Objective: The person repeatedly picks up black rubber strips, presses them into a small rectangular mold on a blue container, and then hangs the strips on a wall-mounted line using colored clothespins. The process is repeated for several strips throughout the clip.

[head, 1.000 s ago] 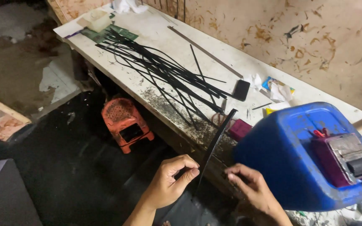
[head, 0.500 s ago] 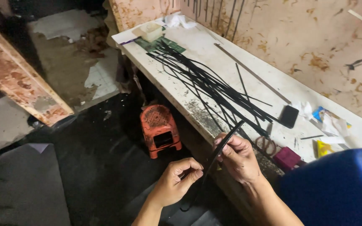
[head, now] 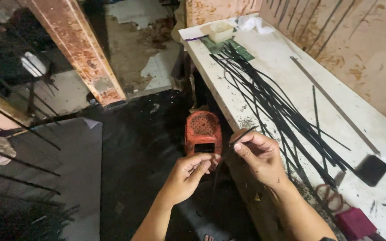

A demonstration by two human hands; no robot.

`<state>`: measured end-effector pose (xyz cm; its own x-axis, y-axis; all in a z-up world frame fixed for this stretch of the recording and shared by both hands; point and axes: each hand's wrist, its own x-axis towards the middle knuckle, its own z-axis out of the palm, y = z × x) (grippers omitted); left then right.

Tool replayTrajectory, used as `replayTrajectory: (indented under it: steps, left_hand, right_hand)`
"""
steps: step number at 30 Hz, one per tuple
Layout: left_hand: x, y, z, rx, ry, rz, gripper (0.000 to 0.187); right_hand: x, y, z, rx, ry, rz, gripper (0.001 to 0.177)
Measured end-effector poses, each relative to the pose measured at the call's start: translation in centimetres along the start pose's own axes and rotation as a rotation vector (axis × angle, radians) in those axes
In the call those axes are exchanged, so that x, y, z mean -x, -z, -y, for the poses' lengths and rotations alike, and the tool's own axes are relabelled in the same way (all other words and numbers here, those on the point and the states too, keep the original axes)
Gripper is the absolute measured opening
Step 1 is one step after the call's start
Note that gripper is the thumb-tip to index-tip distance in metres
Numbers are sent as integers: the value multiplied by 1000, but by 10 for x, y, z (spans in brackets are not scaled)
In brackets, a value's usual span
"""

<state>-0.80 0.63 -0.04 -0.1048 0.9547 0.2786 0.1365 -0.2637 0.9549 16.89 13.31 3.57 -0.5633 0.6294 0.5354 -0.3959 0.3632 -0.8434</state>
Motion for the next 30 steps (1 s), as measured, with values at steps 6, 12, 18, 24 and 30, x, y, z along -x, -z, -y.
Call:
replayTrajectory:
  steps: [6,12,18,24,30]
  left_hand:
    - [10,-7,9,-288,-271,-523,18]
    - [16,-29,19,-514,-323,-672,11]
    - [2,-17,26,-574,-408,-647,11]
    - [-25,7,46,-742,-441,-633,20]
    - [-52,41,59,-903,-526,-612,21]
  right_hand:
    - [-35,-14,8,193,154,56,4]
    - [-56,-24,10,307,206,79,2]
    - [-73,-34,4,379,235,59,4]
    - [-100,-52,10,526,255,3,5]
    - [-124,-71,10,684,317,-93,10]
